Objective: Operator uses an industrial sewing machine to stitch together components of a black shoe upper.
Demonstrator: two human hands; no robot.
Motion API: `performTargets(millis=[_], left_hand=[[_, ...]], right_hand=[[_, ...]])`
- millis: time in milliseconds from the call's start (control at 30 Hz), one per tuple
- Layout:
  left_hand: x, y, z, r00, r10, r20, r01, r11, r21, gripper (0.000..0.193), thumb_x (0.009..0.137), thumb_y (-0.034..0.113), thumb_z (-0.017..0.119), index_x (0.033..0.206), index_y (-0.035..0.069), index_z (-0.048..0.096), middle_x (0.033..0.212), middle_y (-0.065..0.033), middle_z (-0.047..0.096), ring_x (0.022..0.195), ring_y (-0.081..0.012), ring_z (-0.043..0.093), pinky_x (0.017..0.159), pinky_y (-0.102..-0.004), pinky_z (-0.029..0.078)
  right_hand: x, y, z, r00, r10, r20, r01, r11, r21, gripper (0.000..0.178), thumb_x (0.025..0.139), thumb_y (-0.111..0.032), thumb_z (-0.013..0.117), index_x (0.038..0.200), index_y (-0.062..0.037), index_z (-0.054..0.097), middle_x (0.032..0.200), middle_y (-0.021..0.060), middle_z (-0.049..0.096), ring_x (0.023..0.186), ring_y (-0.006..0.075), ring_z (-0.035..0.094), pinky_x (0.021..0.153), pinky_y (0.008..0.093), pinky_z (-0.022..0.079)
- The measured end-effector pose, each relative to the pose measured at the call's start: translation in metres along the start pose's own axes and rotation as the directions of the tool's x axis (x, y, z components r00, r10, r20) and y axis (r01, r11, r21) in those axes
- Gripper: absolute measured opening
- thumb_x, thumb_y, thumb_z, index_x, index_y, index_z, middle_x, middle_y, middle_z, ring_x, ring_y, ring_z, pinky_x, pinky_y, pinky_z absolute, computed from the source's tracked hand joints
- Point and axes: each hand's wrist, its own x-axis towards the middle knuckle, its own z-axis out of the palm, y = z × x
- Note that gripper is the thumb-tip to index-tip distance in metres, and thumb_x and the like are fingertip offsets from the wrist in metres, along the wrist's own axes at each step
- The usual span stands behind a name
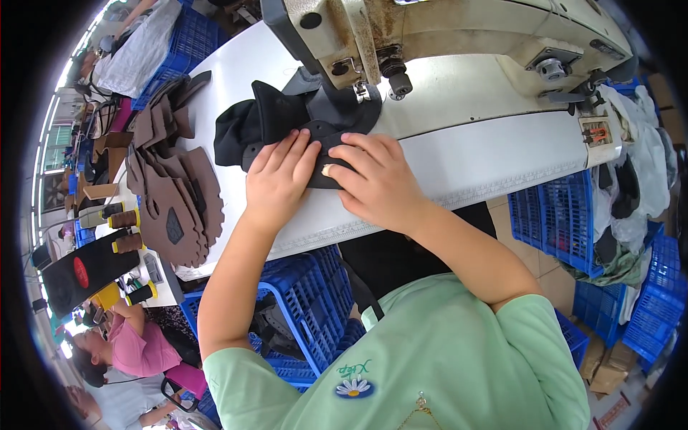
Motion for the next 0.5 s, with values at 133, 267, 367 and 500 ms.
performTargets(millis=[133,267,367,500], left_hand=[[0.008,0.015,0.002,0.991,-0.017,0.132,-0.012,0.976,0.218,0.052,0.076,0.012,0.062,0.126,0.001,0.059,0.129,-0.0142,0.062,0.121,-0.028,0.059,0.103,-0.0406,0.044],[0.017,0.024,0.003,0.983,-0.079,0.165,0.044,0.979,0.201,0.049,0.076,0.01,0.059,0.123,-0.002,0.06,0.127,-0.0168,0.062,0.12,-0.0302,0.058,0.106,-0.0417,0.042],[0.021,0.016,0.002,0.986,-0.007,0.167,-0.013,0.993,0.119,0.053,0.069,0.008,0.063,0.121,-0.002,0.061,0.129,-0.016,0.062,0.121,-0.0289,0.059,0.107,-0.0414,0.042],[0.015,-0.002,0.006,0.992,0.011,0.124,-0.012,1.0,0.004,0.061,0.057,0.009,0.066,0.117,-0.001,0.064,0.132,-0.0125,0.063,0.123,-0.0249,0.059,0.107,-0.0403,0.043]], right_hand=[[0.0,0.011,-0.008,0.998,0.048,0.04,-0.05,0.997,0.053,0.033,0.07,-0.019,0.074,0.101,-0.0105,0.068,0.118,0.0064,0.061,0.123,0.028,0.051,0.102,0.0479,0.039],[-0.002,0.025,-0.011,0.986,0.168,-0.005,-0.165,0.976,0.142,0.032,0.073,-0.017,0.072,0.104,-0.0089,0.067,0.12,0.0078,0.061,0.124,0.0314,0.051,0.101,0.0476,0.039],[0.005,0.033,-0.01,0.977,0.214,-0.012,-0.214,0.977,0.008,0.033,0.074,-0.014,0.072,0.106,-0.0085,0.068,0.119,0.0078,0.062,0.122,0.0303,0.053,0.1,0.0449,0.041],[0.013,0.034,0.0,0.971,0.226,0.081,-0.223,0.974,-0.044,0.032,0.078,-0.009,0.07,0.11,-0.0079,0.069,0.118,0.0059,0.064,0.114,0.0269,0.057,0.095,0.0419,0.045]])
